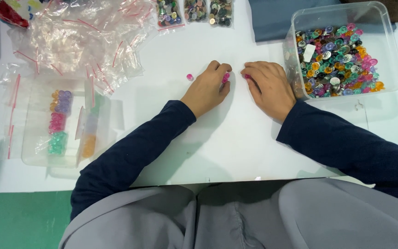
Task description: Sorting small pink buttons from a mixed container and placing them into a small plastic bag.
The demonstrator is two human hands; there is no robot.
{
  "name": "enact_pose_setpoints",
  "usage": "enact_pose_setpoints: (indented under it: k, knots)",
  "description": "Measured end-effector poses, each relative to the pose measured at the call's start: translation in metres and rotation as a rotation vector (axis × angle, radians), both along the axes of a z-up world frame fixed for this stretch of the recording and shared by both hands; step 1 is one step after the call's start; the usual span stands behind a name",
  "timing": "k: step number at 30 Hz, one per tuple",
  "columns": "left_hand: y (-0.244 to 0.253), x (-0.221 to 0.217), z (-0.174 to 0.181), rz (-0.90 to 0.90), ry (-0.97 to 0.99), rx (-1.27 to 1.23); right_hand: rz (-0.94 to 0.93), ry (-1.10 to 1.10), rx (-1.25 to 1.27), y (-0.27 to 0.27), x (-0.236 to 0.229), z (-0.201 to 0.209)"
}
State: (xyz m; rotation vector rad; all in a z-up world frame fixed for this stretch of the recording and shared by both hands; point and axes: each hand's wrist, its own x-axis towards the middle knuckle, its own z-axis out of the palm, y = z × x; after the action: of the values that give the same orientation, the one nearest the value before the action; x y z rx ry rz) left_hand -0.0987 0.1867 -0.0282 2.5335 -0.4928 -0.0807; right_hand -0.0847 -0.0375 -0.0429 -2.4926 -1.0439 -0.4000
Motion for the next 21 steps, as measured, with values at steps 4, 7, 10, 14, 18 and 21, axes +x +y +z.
enact_pose_setpoints:
  k: [4,7,10,14,18,21]
  knots:
    - [-0.001,0.0,0.007,-0.005,-0.024,0.007,0.002,0.004,0.015,-0.001,0.001,-0.005]
    - [-0.007,0.002,0.024,0.009,-0.024,-0.003,0.009,0.015,0.11,0.002,-0.002,0.004]
    - [-0.017,0.008,0.037,0.007,-0.103,-0.068,0.061,0.055,0.288,0.006,-0.019,0.027]
    - [-0.043,0.023,0.044,0.021,-0.404,-0.186,0.115,0.019,0.366,-0.005,-0.035,0.068]
    - [-0.079,0.035,0.063,-0.016,-0.497,-0.324,0.006,-0.285,0.229,-0.029,-0.019,0.123]
    - [-0.111,0.045,0.063,-0.147,-0.553,-0.328,-0.149,-0.276,-0.047,-0.064,-0.001,0.137]
